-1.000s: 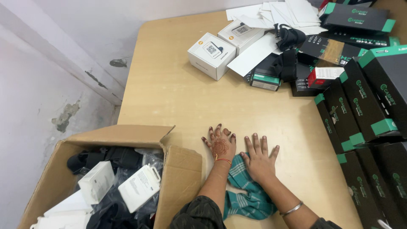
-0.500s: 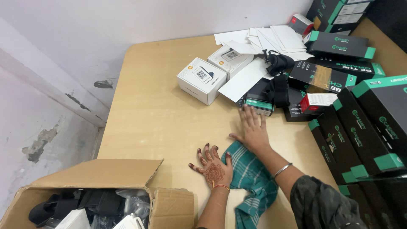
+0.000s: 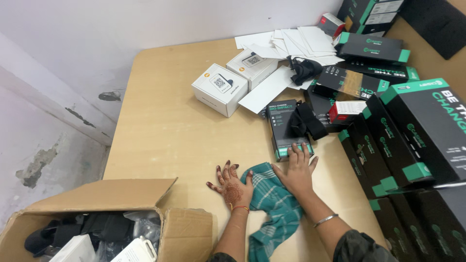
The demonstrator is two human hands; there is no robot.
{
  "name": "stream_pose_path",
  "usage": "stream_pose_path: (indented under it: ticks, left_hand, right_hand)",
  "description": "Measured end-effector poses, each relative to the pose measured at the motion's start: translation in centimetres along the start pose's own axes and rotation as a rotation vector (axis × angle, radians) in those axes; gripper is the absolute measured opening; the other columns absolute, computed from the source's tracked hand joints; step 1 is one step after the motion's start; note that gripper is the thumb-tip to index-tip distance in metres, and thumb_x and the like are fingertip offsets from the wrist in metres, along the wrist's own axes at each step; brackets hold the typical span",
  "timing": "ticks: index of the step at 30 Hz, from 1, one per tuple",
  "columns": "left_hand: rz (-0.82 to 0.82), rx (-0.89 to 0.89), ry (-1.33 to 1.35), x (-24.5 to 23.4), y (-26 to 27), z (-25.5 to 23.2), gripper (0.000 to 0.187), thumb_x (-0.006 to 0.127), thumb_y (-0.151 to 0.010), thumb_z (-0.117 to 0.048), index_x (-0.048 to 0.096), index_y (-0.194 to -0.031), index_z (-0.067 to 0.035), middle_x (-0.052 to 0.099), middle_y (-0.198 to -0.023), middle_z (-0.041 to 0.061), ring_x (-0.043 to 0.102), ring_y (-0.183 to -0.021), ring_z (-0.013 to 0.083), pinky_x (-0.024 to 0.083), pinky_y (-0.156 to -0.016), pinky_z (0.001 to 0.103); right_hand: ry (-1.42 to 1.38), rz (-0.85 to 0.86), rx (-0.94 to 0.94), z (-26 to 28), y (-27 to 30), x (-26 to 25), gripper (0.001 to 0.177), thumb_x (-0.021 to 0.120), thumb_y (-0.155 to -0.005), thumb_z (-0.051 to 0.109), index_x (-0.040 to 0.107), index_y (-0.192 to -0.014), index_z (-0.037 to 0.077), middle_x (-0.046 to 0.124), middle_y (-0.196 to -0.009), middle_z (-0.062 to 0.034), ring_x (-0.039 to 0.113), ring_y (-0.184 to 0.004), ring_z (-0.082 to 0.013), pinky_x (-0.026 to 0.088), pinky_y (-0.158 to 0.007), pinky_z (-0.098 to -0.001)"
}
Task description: The person organizes various items on a wooden table, including black and white product boxes, papers, and a cloth. They wipe the table surface with a green cloth, stack the boxes, and arrange papers into neat piles. The person also handles a cardboard box and places items inside it.
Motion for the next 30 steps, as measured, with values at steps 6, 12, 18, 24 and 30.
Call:
stream_pose_path:
  ticks: [6,12,18,24,30]
  left_hand:
    - [-0.101,0.100,0.188,3.3,-0.2,3.9,0.028,0.074,-0.084,-0.039,0.072,-0.107,-0.023,0.059,-0.140,-0.008,0.035,-0.146,0.0206,0.002,-0.122,0.064]
    - [-0.147,0.024,0.365,4.4,-0.5,6.8,0.016,0.070,-0.091,-0.021,0.072,-0.106,-0.018,0.068,-0.129,-0.001,0.052,-0.136,0.0213,0.029,-0.124,0.046]
    - [-0.095,-0.027,0.114,-1.5,2.3,2.7,0.047,0.060,-0.084,-0.002,0.063,-0.126,-0.023,0.056,-0.140,0.002,0.044,-0.139,0.0268,0.032,-0.116,0.046]
    - [-0.037,0.510,0.100,-0.8,2.7,-4.2,0.056,0.059,-0.081,-0.002,0.058,-0.133,-0.023,0.051,-0.146,0.003,0.037,-0.145,0.0271,0.027,-0.120,0.049]
    - [0.063,0.789,0.132,2.0,4.5,-14.2,0.057,0.060,-0.088,-0.019,0.051,-0.144,-0.017,0.049,-0.148,0.006,0.037,-0.144,0.0288,0.025,-0.119,0.051]
  right_hand:
    - [-0.161,-0.093,-0.015,-1.2,6.6,-4.3,0.061,0.086,-0.067,0.041,0.057,-0.108,0.005,0.057,-0.127,-0.0132,0.042,-0.135,-0.0348,0.028,-0.112,-0.0673]
    - [-0.810,0.064,0.252,-3.8,9.3,-9.7,0.057,0.078,-0.073,0.039,0.049,-0.111,0.007,0.057,-0.119,-0.0165,0.050,-0.117,-0.0369,0.046,-0.096,-0.0556]
    - [-1.602,0.384,1.106,-5.0,11.8,-14.3,0.074,0.035,-0.089,0.064,0.042,-0.142,0.013,0.050,-0.138,-0.0143,0.054,-0.125,-0.0350,0.052,-0.085,-0.0735]
    - [-1.216,0.393,1.258,-11.2,18.1,-14.5,0.087,0.027,-0.095,0.073,0.038,-0.153,0.009,0.048,-0.146,-0.0254,0.057,-0.128,-0.0439,0.054,-0.090,-0.0696]
    - [-0.120,0.472,0.790,-10.0,20.5,-18.0,0.099,0.044,-0.088,0.076,0.021,-0.166,0.018,0.039,-0.156,-0.0231,0.052,-0.136,-0.0405,0.050,-0.107,-0.0521]
Point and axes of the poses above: each hand's wrist, its own y-axis away from the middle knuckle, its own x-axis out of the palm, z = x × y, the point moved 1 cm from there along -y, towards the middle knuckle
